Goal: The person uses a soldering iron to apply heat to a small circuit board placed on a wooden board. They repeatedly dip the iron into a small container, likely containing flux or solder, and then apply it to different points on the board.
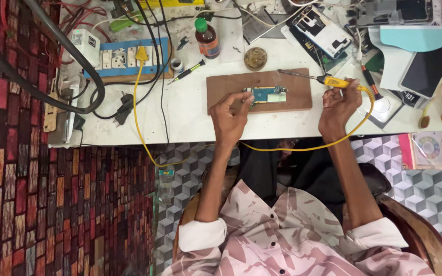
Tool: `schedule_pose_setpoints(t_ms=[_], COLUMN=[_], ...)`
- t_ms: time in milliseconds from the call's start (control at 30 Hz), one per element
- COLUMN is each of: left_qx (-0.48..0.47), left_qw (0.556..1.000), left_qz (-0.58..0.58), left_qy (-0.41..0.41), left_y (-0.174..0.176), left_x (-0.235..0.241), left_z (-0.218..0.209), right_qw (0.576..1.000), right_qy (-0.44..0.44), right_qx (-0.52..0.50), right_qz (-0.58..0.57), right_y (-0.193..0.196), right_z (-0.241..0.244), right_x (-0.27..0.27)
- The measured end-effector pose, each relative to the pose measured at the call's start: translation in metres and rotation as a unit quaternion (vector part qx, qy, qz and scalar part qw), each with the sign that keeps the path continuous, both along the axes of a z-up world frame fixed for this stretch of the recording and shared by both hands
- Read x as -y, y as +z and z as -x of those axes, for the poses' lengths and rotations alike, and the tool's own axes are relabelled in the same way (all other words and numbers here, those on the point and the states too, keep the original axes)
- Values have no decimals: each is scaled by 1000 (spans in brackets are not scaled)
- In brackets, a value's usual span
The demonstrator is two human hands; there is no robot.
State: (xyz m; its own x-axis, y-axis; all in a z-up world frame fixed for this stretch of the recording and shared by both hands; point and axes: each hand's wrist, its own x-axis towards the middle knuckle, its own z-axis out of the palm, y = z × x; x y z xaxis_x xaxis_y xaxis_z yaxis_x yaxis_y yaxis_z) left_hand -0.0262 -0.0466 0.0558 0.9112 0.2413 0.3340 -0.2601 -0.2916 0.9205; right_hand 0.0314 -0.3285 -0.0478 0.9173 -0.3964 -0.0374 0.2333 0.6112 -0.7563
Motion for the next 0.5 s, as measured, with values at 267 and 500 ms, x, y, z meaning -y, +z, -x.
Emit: schedule_pose_setpoints(t_ms=[267, 500], left_qx=[-102, -119], left_qw=[994, 985], left_qz=[3, 123], left_qy=[-40, 19], left_y=[-6, -33], left_x=[12, 13], left_z=[-10, -9], right_qw=[999, 998], right_qy=[-32, -36], right_qx=[9, 44], right_qz=[1, 20], right_y=[-10, -13], right_z=[8, 20], right_x=[-11, -13])
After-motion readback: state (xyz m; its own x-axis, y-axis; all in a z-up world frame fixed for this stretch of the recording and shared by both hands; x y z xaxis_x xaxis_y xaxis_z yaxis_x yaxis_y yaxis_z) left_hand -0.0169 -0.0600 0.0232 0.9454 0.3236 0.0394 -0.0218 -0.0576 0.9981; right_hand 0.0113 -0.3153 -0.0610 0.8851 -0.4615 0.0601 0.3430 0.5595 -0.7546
